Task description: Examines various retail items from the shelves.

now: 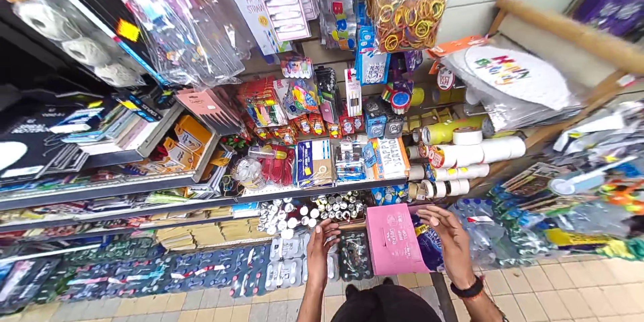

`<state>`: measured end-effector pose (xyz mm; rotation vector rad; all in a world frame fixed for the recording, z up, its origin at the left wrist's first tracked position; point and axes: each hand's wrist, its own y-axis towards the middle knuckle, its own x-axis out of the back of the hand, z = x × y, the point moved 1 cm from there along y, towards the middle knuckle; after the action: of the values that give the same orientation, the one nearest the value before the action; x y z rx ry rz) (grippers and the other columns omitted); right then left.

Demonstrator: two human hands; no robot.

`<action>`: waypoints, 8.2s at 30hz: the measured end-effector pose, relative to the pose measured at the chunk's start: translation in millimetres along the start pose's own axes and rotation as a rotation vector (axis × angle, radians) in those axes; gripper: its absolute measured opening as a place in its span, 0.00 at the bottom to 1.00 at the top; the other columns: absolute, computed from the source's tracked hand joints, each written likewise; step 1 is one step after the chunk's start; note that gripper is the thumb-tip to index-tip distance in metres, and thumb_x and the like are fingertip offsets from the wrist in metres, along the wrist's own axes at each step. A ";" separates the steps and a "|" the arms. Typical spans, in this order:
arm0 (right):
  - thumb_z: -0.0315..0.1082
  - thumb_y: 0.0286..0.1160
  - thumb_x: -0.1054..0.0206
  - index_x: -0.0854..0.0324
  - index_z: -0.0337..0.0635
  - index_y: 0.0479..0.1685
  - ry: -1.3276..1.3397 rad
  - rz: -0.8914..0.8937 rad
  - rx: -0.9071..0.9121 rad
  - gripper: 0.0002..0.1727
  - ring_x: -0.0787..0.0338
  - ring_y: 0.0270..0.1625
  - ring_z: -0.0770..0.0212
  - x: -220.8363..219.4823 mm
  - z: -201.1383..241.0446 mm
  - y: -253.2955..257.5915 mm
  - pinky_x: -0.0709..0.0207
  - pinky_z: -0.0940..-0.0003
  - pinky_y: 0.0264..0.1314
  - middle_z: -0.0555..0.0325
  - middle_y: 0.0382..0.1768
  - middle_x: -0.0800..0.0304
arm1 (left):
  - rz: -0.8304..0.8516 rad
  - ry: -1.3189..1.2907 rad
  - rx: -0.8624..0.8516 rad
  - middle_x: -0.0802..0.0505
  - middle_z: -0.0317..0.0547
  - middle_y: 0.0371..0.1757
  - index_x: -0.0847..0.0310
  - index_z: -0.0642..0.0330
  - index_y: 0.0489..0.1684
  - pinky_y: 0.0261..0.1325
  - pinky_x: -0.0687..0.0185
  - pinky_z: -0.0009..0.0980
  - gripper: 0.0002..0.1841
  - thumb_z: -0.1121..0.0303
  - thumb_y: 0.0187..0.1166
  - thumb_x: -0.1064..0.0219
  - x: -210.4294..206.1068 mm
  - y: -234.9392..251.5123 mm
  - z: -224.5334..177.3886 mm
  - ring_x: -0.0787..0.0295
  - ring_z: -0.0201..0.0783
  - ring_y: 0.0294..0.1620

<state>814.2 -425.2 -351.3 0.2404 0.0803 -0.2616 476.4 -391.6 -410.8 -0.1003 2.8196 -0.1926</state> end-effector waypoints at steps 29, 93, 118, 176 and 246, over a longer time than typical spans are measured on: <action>0.35 0.87 0.43 0.23 0.29 0.68 0.061 -0.026 -0.048 0.20 0.09 0.58 0.42 -22.1 -19.1 -29.7 0.15 0.52 0.68 0.38 0.53 0.08 | 0.001 0.022 -0.008 0.10 0.63 0.62 0.28 0.68 0.77 0.56 0.11 0.46 0.30 0.52 0.95 0.62 -12.2 -18.5 9.7 0.10 0.54 0.58; 0.35 0.83 0.38 0.17 0.31 0.61 -0.025 -0.235 -0.201 0.17 0.05 0.45 0.48 83.4 -30.5 -76.0 0.09 0.58 0.52 0.42 0.47 0.06 | 0.205 0.225 -0.652 0.09 0.56 0.57 0.36 0.69 0.76 0.56 0.07 0.40 0.28 0.70 0.80 0.30 -288.4 285.0 -206.9 0.06 0.43 0.54; 0.33 0.83 0.39 0.16 0.32 0.60 -0.036 -0.098 -0.204 0.16 0.05 0.46 0.49 43.2 -34.9 -70.0 0.09 0.58 0.52 0.44 0.47 0.06 | 0.359 0.142 -0.401 0.08 0.60 0.56 0.38 0.70 0.77 0.60 0.08 0.46 0.27 0.76 0.81 0.33 -160.4 89.2 -137.6 0.07 0.51 0.56; 0.30 0.91 0.45 0.23 0.25 0.63 0.328 0.287 -0.143 0.16 0.04 0.40 0.46 -89.4 40.9 -54.2 0.05 0.52 0.40 0.37 0.50 0.10 | 0.380 -0.090 -0.177 0.11 0.61 0.61 0.31 0.72 0.75 0.61 0.10 0.49 0.21 0.67 0.95 0.56 -64.8 -51.0 -79.2 0.09 0.50 0.57; 0.35 0.88 0.48 0.19 0.30 0.63 -0.079 -0.180 -0.258 0.20 0.05 0.43 0.49 17.2 0.0 -20.2 0.09 0.58 0.44 0.39 0.48 0.07 | 0.132 0.681 -0.599 0.11 0.62 0.57 0.26 0.54 0.72 0.54 0.19 0.63 0.21 0.54 0.95 0.56 -191.3 244.6 -214.6 0.11 0.63 0.54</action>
<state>825.4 -448.4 -357.7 -0.0344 0.0564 -0.4358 579.2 -106.5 -185.8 0.0289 3.4307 0.7994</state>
